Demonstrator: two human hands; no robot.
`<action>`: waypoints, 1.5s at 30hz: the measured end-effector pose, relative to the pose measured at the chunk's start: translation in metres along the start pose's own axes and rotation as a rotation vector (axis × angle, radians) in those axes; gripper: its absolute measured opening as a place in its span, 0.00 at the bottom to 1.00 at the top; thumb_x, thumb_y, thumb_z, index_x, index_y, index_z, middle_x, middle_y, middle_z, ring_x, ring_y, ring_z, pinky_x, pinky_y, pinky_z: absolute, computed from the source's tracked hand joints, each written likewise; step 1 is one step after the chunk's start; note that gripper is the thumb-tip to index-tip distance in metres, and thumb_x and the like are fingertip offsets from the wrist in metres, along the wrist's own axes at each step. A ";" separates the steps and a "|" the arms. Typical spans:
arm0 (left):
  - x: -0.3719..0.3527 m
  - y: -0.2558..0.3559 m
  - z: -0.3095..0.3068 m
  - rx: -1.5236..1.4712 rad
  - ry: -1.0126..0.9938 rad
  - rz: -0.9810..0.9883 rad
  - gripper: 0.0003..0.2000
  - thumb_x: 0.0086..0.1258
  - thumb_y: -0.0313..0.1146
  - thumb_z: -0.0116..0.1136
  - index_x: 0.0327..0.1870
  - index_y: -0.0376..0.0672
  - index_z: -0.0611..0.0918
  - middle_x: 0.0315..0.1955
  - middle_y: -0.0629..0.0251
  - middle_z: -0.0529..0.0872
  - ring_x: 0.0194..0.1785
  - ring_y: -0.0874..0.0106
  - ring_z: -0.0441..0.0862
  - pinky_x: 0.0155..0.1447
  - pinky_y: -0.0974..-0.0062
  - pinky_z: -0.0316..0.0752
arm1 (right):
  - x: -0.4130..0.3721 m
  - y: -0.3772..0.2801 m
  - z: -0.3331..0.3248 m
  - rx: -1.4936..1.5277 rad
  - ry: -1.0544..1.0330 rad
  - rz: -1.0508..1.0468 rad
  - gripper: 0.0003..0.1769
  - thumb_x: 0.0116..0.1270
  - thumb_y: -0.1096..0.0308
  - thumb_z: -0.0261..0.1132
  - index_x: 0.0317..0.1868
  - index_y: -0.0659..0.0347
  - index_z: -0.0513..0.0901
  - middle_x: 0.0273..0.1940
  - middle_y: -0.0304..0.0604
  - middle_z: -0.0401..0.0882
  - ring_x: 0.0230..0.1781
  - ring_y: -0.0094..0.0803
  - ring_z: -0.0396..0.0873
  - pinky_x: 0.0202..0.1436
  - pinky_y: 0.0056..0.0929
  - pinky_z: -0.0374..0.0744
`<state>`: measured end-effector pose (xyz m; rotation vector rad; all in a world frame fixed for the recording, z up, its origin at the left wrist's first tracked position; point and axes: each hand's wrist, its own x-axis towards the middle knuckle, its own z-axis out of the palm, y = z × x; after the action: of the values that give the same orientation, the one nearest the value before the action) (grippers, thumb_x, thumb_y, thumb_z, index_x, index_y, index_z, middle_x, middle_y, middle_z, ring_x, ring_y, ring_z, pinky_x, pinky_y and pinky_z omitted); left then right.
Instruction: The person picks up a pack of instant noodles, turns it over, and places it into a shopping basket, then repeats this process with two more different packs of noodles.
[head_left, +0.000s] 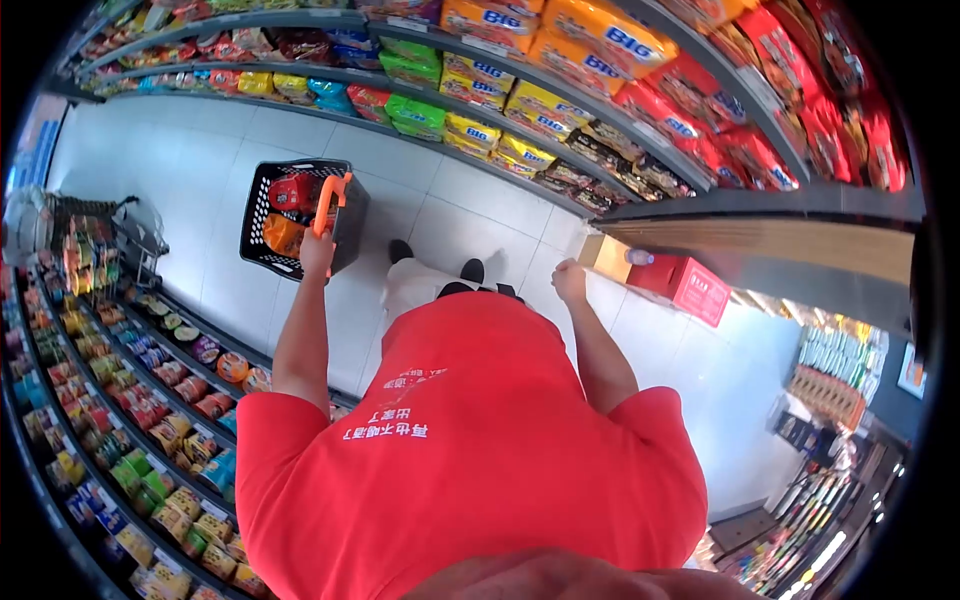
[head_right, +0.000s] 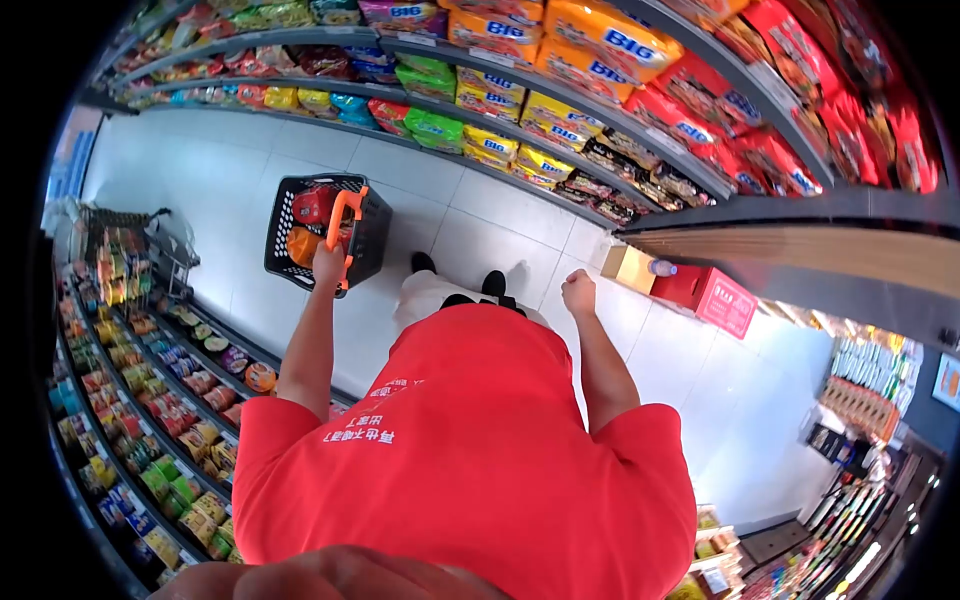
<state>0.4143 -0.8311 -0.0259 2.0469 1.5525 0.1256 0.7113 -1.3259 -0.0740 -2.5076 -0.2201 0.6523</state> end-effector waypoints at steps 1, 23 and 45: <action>0.002 -0.008 0.005 -0.014 0.008 0.023 0.18 0.69 0.45 0.56 0.48 0.39 0.77 0.37 0.48 0.86 0.43 0.46 0.84 0.49 0.51 0.76 | -0.007 0.000 0.001 0.044 -0.006 0.028 0.07 0.57 0.75 0.61 0.37 0.66 0.79 0.31 0.54 0.83 0.30 0.41 0.86 0.35 0.37 0.84; 0.041 0.000 0.000 -0.332 -0.391 0.032 0.08 0.68 0.34 0.59 0.35 0.38 0.78 0.17 0.67 0.78 0.18 0.74 0.77 0.23 0.75 0.72 | -0.105 -0.055 0.026 0.255 -0.103 0.043 0.13 0.68 0.68 0.52 0.33 0.67 0.81 0.29 0.47 0.83 0.27 0.33 0.84 0.33 0.31 0.82; -0.118 0.052 0.041 -0.180 -0.485 0.207 0.17 0.68 0.44 0.61 0.41 0.35 0.80 0.23 0.60 0.82 0.22 0.67 0.82 0.25 0.70 0.76 | -0.165 0.030 -0.004 0.311 -0.105 0.095 0.14 0.68 0.66 0.55 0.40 0.70 0.83 0.35 0.50 0.85 0.31 0.35 0.86 0.37 0.31 0.83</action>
<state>0.4369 -0.9634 -0.0052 1.9093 0.9976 -0.1417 0.5707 -1.3994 -0.0205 -2.1979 -0.0328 0.7922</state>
